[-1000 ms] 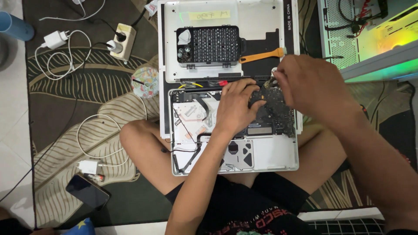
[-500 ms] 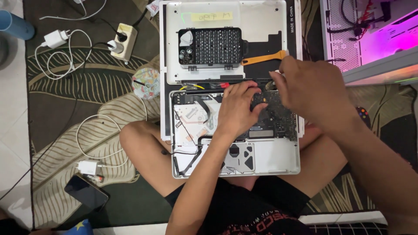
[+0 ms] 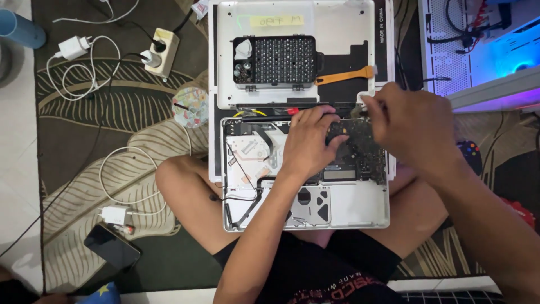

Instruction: Using a precision screwdriver to remove screws from a laptop motherboard during disassembly.

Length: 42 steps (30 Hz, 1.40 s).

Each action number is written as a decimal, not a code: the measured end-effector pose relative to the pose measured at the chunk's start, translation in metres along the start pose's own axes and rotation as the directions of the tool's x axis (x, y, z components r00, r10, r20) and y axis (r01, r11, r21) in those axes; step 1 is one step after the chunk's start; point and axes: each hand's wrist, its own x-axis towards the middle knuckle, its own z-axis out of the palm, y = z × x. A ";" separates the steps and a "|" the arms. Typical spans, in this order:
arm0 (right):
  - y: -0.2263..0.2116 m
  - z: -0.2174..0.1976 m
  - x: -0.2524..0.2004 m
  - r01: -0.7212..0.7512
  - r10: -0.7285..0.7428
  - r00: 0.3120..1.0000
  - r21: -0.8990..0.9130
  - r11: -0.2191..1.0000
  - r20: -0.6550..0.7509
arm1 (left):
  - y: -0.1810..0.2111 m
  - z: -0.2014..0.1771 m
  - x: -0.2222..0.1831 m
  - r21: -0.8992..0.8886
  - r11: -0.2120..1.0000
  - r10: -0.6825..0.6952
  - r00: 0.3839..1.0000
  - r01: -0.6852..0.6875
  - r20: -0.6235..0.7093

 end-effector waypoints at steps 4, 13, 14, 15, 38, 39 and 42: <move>0.007 0.001 -0.004 0.010 -0.002 0.998 0.114 0.993 -0.069 | 0.002 -0.003 0.002 0.006 1.000 -0.004 1.000 0.004 0.021; 0.007 0.009 -0.003 0.052 -0.048 0.997 0.068 0.996 -0.057 | 0.004 -0.005 0.002 -0.010 0.999 -0.035 0.998 0.035 0.050; 0.008 0.007 -0.003 0.039 -0.037 0.998 0.053 0.998 -0.043 | 0.004 -0.004 0.001 -0.013 0.999 -0.031 0.999 0.032 0.045; 0.009 0.006 -0.002 0.030 -0.028 0.999 0.038 0.999 -0.032 | 0.004 -0.004 0.001 -0.015 0.999 -0.029 0.999 0.029 0.036; 0.002 0.010 0.008 0.074 -0.074 0.997 -0.005 0.997 -0.019 | 0.001 -0.001 -0.001 -0.011 1.000 -0.009 1.000 0.009 -0.002; 0.002 0.010 0.008 0.075 -0.076 0.997 -0.011 0.997 -0.017 | 0.000 0.000 -0.001 -0.011 1.000 0.002 1.000 -0.002 -0.012; 0.001 0.010 0.008 0.040 -0.040 0.999 -0.036 0.999 0.004 | -0.002 0.002 -0.002 -0.016 1.000 0.016 0.999 -0.017 -0.029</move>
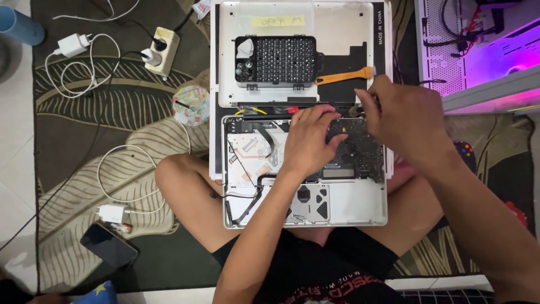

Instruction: Using a precision screwdriver to remove screws from a laptop motherboard during disassembly.

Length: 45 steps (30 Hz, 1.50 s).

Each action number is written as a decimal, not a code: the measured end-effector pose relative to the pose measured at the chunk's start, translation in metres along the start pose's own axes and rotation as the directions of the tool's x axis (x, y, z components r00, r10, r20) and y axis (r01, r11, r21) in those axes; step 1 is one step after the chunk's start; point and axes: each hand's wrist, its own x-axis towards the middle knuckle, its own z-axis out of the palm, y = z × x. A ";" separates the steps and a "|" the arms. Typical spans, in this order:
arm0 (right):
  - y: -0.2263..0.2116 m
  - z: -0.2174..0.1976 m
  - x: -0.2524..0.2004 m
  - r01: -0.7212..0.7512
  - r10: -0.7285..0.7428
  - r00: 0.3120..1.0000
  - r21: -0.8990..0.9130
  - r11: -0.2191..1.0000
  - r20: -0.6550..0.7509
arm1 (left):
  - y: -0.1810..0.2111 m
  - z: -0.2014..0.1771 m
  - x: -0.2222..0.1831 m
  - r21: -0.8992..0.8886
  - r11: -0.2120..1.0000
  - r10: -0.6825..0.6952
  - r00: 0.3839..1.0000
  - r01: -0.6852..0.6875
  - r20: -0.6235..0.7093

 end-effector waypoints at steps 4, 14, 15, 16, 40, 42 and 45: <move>0.008 0.002 0.000 -0.051 0.051 0.999 0.062 0.997 0.003 | 0.000 0.002 0.000 0.003 1.000 -0.003 1.000 0.003 -0.002; 0.006 -0.007 0.004 -0.142 0.130 0.989 0.179 0.974 0.077 | 0.005 0.020 0.017 -0.022 0.984 -0.176 0.984 0.175 -0.035; 0.005 -0.008 0.005 -0.155 0.140 0.986 0.199 0.968 0.086 | 0.005 0.020 0.018 -0.012 0.982 -0.189 0.982 0.188 -0.018; 0.006 -0.007 0.005 -0.155 0.140 0.986 0.201 0.967 0.086 | 0.005 0.021 0.019 -0.011 0.982 -0.190 0.982 0.189 -0.018; 0.023 -0.027 0.000 -0.155 0.175 0.984 0.310 0.938 -0.037 | 0.009 -0.009 0.018 -0.244 0.970 -0.011 0.998 -0.006 -0.067; 0.027 -0.023 -0.001 -0.106 0.130 0.987 0.221 0.969 -0.096 | 0.007 -0.009 0.017 -0.186 0.982 0.006 0.995 -0.025 -0.102; 0.028 -0.018 -0.003 -0.139 0.157 0.986 0.230 0.963 -0.062 | -0.002 0.005 0.020 -0.044 0.998 -0.044 0.999 0.043 -0.002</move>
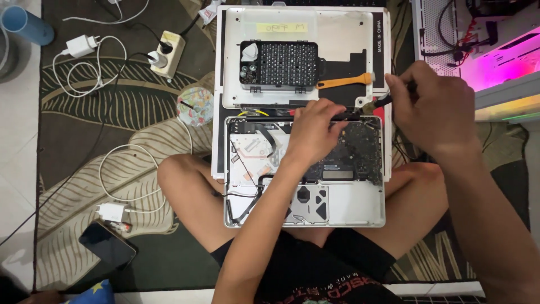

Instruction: Using a precision screwdriver to remove screws from a laptop motherboard during disassembly.

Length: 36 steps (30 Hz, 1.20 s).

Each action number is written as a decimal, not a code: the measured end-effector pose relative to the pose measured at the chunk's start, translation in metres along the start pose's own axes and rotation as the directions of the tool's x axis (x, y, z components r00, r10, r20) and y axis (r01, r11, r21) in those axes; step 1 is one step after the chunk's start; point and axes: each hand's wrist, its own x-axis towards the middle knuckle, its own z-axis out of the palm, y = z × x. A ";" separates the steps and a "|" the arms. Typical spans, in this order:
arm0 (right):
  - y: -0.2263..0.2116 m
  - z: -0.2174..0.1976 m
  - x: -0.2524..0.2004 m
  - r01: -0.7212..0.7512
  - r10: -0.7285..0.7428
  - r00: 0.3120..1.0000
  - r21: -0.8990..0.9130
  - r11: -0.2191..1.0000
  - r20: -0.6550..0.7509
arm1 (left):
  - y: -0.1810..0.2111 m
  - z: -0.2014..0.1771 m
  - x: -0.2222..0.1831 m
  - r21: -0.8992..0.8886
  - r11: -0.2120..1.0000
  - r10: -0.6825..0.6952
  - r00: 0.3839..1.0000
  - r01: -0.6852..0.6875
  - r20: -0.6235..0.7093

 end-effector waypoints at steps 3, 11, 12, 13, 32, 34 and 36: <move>0.000 -0.001 0.000 -0.039 0.039 0.999 -0.007 0.999 0.026 | -0.015 0.028 0.001 0.134 0.989 0.073 0.996 -0.067 -0.041; 0.002 -0.010 -0.001 -0.079 0.080 0.996 -0.010 0.997 0.045 | -0.007 0.027 0.004 0.166 0.967 0.217 0.967 -0.195 -0.131; 0.001 -0.012 -0.003 -0.111 0.112 0.991 -0.011 0.994 0.073 | -0.006 0.027 0.001 0.166 0.966 0.223 0.965 -0.199 -0.139; 0.002 -0.011 -0.004 -0.115 0.115 0.991 -0.010 0.993 0.075 | -0.001 0.023 0.001 0.165 0.966 0.222 0.966 -0.199 -0.135; -0.018 -0.029 -0.002 -0.135 0.131 0.991 0.212 0.968 0.031 | 0.036 -0.024 -0.010 -0.299 0.953 0.025 0.994 -0.056 -0.105; -0.019 -0.031 -0.003 -0.138 0.136 0.990 0.225 0.965 0.021 | 0.037 -0.026 -0.012 -0.289 0.955 0.027 0.993 -0.060 -0.116; -0.021 -0.035 -0.004 -0.100 0.107 0.994 0.264 0.959 -0.015 | 0.036 -0.026 -0.014 -0.303 0.951 0.032 0.992 -0.069 -0.123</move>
